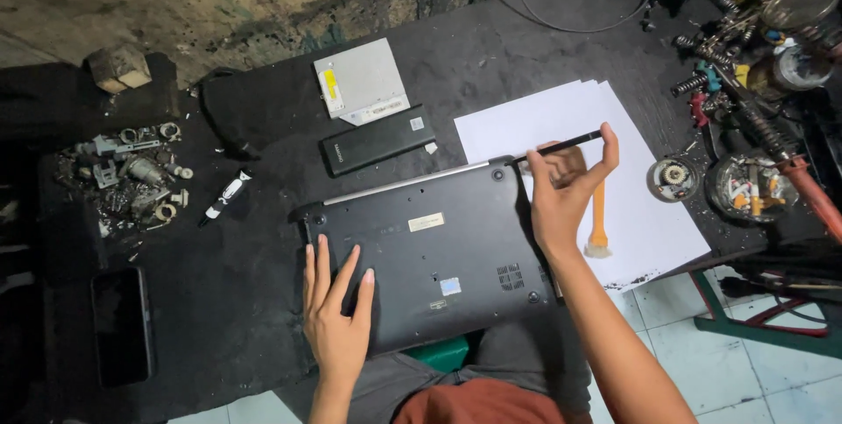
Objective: Using a prying tool and a brush to carefully detach the back cover of a laptop on a repair bench.
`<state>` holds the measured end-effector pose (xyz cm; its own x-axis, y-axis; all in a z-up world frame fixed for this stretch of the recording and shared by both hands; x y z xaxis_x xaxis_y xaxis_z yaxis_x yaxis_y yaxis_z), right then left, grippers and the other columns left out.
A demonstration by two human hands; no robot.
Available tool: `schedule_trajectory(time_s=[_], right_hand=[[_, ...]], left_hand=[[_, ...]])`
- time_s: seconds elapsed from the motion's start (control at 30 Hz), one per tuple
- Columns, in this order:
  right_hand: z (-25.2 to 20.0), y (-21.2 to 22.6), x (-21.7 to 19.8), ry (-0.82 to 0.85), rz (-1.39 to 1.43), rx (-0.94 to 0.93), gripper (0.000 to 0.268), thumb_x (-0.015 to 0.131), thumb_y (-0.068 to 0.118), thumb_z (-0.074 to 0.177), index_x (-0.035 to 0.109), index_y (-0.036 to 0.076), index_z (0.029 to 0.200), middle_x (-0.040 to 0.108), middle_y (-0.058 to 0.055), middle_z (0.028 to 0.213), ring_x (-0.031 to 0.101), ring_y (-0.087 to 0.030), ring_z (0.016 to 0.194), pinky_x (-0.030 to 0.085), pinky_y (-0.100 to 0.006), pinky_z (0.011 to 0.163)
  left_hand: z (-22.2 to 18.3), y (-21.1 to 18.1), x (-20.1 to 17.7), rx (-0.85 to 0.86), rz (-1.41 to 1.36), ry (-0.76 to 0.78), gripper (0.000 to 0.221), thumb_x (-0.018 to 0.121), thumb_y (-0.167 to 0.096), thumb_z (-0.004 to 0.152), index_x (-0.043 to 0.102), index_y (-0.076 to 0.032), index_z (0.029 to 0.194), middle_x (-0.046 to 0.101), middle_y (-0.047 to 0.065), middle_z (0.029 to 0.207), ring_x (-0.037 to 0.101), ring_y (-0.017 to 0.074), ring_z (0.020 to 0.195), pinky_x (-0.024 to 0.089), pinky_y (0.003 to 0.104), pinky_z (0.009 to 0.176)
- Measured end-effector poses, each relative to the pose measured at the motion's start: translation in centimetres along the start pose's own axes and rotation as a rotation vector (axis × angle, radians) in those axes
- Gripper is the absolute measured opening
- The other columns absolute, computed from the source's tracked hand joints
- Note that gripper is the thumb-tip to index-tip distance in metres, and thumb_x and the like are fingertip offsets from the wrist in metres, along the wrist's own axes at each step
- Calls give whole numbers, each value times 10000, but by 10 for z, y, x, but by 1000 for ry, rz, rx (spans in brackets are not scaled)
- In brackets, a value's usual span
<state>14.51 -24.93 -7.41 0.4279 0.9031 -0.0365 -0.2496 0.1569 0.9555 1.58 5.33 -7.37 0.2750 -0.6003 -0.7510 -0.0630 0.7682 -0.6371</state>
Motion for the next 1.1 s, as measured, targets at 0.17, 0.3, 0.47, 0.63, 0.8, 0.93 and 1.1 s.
schedule_trajectory(time_s=[0.17, 0.3, 0.47, 0.63, 0.8, 0.93, 1.1], right_hand=[[1, 5, 3, -3, -7, -26, 791, 686, 3, 1042, 130, 225, 1559, 630, -203, 1144, 634, -217, 972, 514, -322, 975], [-1, 9, 3, 30, 10, -13, 723, 622, 11, 1057, 147, 233, 1555, 676, -198, 1046, 670, -223, 949, 516, -322, 958], [-1, 0, -2, -38, -77, 19, 772, 724, 27, 1012, 208, 240, 1546, 561, -53, 887, 588, -141, 862, 484, -297, 929], [-1, 2, 0, 0, -112, -73, 831, 745, -25, 995, 180, 201, 1560, 633, -121, 951, 650, -207, 860, 492, -330, 938], [-1, -2, 1, 38, -48, -52, 804, 667, 0, 1030, 120, 238, 1569, 630, -171, 1125, 637, -223, 949, 514, -358, 989], [-1, 15, 5, 26, -38, -8, 749, 653, -3, 1049, 136, 217, 1545, 717, -183, 1022, 671, -234, 919, 508, -348, 1012], [-3, 2, 2, 36, -36, -23, 839, 716, -10, 1012, 139, 260, 1558, 640, -147, 1141, 662, -209, 1014, 558, -340, 958]], left_hand=[[0, 0, 0, -3, -3, -1, 399, 633, -313, 980, 672, -210, 1363, 396, 89, 1636, 318, 334, 1546, 395, 503, 1180], [0, -1, -1, -11, 12, -2, 388, 637, -306, 978, 681, -211, 1352, 411, 89, 1628, 331, 341, 1540, 388, 505, 1180], [2, -1, -1, -5, 1, -16, 375, 646, -288, 976, 690, -207, 1339, 421, 95, 1622, 337, 348, 1538, 387, 507, 1187], [0, -1, -1, -11, 3, -8, 379, 634, -306, 981, 687, -202, 1341, 420, 93, 1621, 334, 341, 1538, 385, 508, 1190], [0, -1, 0, -38, -19, 6, 378, 628, -304, 980, 689, -204, 1340, 408, 85, 1630, 314, 342, 1547, 372, 509, 1191], [0, 0, 0, -28, -17, 6, 383, 633, -298, 979, 684, -200, 1345, 403, 90, 1633, 319, 346, 1546, 377, 515, 1183], [0, -3, -2, -21, -5, -13, 365, 639, -297, 981, 696, -212, 1331, 422, 81, 1621, 342, 327, 1537, 418, 488, 1160]])
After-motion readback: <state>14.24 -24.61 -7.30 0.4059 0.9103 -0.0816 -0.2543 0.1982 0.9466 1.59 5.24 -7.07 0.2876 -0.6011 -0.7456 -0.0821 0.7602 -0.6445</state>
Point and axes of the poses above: each hand's wrist, its own z-axis towards the middle knuckle, its own x-axis out of the palm, y = z × x, the point moved 5 cm from there along z, towards the middle knuckle
